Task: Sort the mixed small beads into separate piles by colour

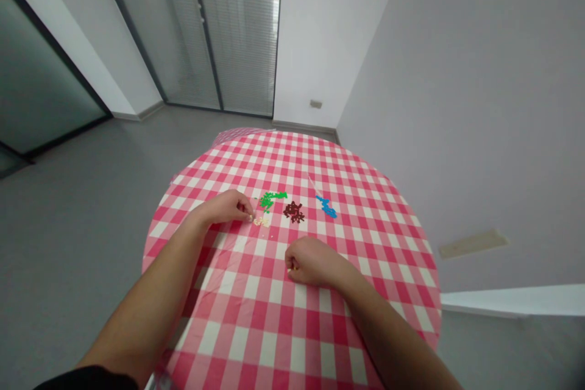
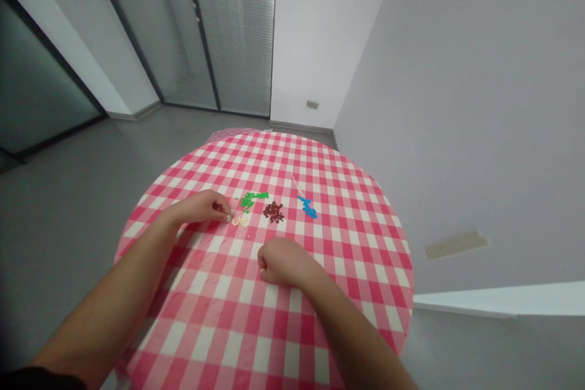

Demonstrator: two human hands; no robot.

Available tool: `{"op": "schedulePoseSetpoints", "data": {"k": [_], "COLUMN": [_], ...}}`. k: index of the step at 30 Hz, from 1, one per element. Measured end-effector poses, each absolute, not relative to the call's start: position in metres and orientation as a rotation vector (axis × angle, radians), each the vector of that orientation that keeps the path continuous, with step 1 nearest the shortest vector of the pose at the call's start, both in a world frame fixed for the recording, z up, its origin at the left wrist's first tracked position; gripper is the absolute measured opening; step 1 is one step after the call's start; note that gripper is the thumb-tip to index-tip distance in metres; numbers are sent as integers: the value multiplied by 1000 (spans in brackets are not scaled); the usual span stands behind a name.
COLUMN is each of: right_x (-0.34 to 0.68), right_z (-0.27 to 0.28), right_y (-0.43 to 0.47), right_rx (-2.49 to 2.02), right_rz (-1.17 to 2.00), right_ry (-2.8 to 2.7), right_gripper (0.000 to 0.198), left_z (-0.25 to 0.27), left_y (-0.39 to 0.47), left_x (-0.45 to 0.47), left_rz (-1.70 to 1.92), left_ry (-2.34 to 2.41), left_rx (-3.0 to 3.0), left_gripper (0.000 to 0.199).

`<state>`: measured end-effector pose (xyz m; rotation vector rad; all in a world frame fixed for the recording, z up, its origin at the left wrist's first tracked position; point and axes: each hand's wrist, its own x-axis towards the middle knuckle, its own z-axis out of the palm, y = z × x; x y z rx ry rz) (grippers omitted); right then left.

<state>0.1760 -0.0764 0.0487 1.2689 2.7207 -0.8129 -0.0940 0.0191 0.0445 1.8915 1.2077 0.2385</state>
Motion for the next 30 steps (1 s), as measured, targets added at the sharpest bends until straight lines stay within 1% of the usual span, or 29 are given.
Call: {"op": "schedulePoseSetpoints", "data": {"k": [3, 6, 9, 12, 23, 30], "right_x": [176, 175, 171, 166, 168, 169], "right_z": [45, 40, 32, 23, 17, 19], "right_y": [-75, -70, -63, -57, -52, -52], "right_rx": [1234, 1304, 1473, 1591, 1643, 1655], "right_rz": [-858, -905, -794, -698, -765, -678], "right_ry": [2787, 2871, 2971, 2970, 2965, 2953], "right_gripper": [11, 13, 16, 13, 10, 15], "left_z": [39, 36, 34, 32, 32, 29], "left_y": [22, 24, 24, 24, 25, 27], "left_x": [-98, -100, -100, -101, -102, -103], "left_rz": [197, 167, 156, 146, 124, 117], "left_ry": [1242, 1254, 1251, 1259, 1309, 1290], "left_rx": [1888, 1907, 1913, 1897, 1907, 1935], "left_gripper": [22, 22, 21, 23, 20, 18]}}
